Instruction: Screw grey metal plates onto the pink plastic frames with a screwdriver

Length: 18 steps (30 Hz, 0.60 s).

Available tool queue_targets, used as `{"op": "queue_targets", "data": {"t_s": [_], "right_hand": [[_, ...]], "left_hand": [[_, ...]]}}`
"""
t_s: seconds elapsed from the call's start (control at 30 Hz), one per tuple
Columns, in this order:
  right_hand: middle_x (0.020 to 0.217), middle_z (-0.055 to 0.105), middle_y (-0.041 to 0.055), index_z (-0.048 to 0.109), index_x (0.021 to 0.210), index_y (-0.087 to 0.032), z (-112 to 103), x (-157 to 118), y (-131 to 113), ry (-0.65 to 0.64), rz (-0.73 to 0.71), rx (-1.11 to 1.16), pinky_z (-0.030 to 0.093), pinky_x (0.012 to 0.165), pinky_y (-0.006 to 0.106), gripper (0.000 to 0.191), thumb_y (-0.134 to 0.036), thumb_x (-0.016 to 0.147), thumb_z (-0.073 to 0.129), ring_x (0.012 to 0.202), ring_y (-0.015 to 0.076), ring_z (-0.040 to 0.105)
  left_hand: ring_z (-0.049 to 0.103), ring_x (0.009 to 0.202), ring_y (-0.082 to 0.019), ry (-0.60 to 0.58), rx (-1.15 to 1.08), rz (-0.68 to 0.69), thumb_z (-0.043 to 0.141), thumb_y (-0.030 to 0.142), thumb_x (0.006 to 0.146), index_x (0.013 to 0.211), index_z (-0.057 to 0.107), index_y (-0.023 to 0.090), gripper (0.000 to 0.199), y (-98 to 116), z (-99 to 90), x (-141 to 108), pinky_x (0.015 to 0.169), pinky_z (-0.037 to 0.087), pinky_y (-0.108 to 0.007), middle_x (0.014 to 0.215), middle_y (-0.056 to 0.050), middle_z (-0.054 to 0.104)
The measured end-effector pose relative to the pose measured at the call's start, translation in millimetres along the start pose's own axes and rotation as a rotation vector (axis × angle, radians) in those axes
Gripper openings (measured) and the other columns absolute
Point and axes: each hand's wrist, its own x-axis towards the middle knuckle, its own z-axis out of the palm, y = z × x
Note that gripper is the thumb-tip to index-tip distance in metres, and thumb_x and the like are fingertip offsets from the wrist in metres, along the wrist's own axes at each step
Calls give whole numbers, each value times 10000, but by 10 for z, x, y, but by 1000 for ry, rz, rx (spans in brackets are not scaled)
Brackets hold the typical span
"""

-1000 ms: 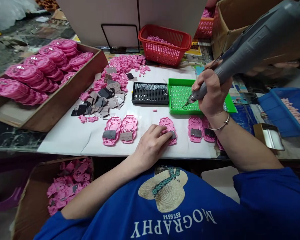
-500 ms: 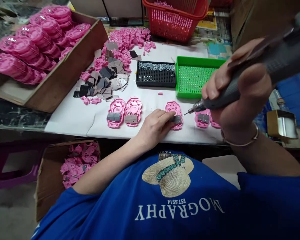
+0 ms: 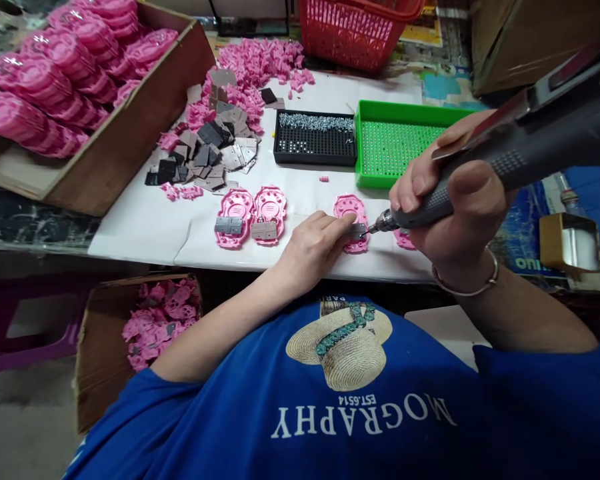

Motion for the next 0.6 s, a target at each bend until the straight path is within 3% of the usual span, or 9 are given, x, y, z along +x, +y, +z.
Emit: {"op": "queue_targets", "data": {"t_s": [0.43,0.6], "right_hand": [[546,476,-63,681,786,-269,17,1,29,-37,-70,-2,323,339,280,155,-339,669,756,366,97,394],[570,439,-69,630,818,-271,2,4,58,-78,-104,-36,325,332,271,228,-412,702,766,364,87,383]], "left_hand": [[608,787,-146,28,-34,-1,499,170,985,1198,565,124,228,5,7,3,712,497,-282,868,-53,690],[606,782,-141,18,-2,-6,516,185,984,1194,566,132,223,0,9,-5,722,499,-271,859,-44,684]]}}
